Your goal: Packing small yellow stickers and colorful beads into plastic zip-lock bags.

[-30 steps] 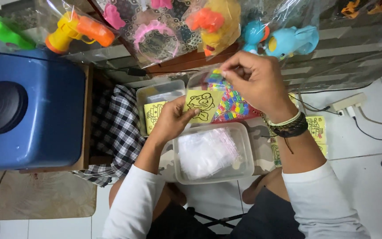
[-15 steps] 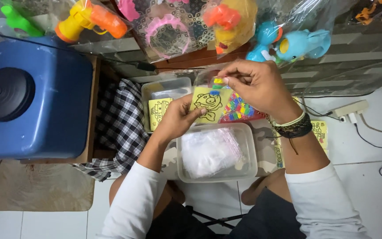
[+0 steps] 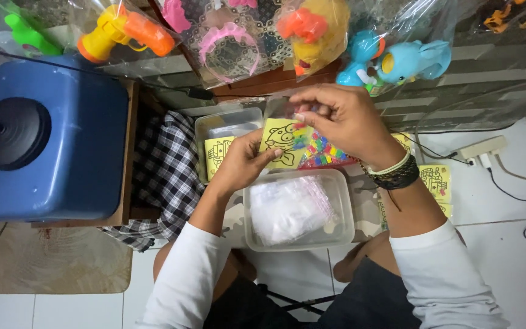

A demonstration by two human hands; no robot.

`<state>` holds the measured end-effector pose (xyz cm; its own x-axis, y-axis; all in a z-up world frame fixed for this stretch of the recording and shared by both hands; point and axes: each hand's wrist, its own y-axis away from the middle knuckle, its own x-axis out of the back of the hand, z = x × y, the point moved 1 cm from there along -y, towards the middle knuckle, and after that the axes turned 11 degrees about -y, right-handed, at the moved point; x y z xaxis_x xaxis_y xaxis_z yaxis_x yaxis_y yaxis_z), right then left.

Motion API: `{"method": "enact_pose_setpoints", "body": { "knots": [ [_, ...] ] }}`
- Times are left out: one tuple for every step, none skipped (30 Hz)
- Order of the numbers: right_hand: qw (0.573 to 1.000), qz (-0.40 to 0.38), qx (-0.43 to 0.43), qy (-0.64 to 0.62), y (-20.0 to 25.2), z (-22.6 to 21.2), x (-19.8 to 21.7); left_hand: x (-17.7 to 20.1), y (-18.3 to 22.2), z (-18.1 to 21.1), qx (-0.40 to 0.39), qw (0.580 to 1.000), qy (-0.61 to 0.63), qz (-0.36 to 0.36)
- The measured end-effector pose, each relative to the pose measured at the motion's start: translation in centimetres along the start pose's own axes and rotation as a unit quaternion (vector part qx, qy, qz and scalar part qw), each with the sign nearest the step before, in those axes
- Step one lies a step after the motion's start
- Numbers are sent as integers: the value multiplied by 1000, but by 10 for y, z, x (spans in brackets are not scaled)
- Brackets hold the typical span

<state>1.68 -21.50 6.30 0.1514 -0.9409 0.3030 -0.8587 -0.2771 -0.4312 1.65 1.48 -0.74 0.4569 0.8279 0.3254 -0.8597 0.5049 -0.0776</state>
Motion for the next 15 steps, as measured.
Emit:
{"method": "enact_pose_setpoints", "body": {
  "knots": [
    [1000,2,0,0,-1,0,2,-1,-1,4,-1,1000,-1,-2],
    [1000,-16,18,19,-1,-1,3,-1,-1,7,3,1000,3,6],
    [998,-35,35,37,-1,-1,4,-2,-1,11,7,1000,7,14],
    [998,-35,34,36,-2,0,3,-2,-1,9,8,1000,7,14],
    [998,-26,48,42,-1,1,3,-3,-1,7,6,1000,2,20],
    [997,-17,62,49,-1,2,2,-4,-1,5,3,1000,-2,27],
    [997,-17,60,48,-2,-3,1,-2,-2,4,6,1000,-1,26],
    [997,5,64,34,-4,-8,0,0,-3,3,0,999,-12,40],
    [997,27,67,19,-4,-13,-2,2,-3,1,-3,998,-23,54],
    [998,26,62,17,-2,-4,-4,6,-4,-3,2,998,-21,53],
    [994,91,63,-15,-1,4,-5,11,-5,-7,9,996,-37,82],
    [985,155,64,-47,0,12,-6,17,-6,-11,16,992,-54,111],
    [985,153,63,-47,0,23,-7,19,-5,-11,18,992,-53,112],
    [989,144,15,-20,0,34,-9,22,-4,-11,16,989,-45,139],
    [990,135,-32,7,-1,45,-11,26,-3,-11,14,985,-38,165]
  ]
}}
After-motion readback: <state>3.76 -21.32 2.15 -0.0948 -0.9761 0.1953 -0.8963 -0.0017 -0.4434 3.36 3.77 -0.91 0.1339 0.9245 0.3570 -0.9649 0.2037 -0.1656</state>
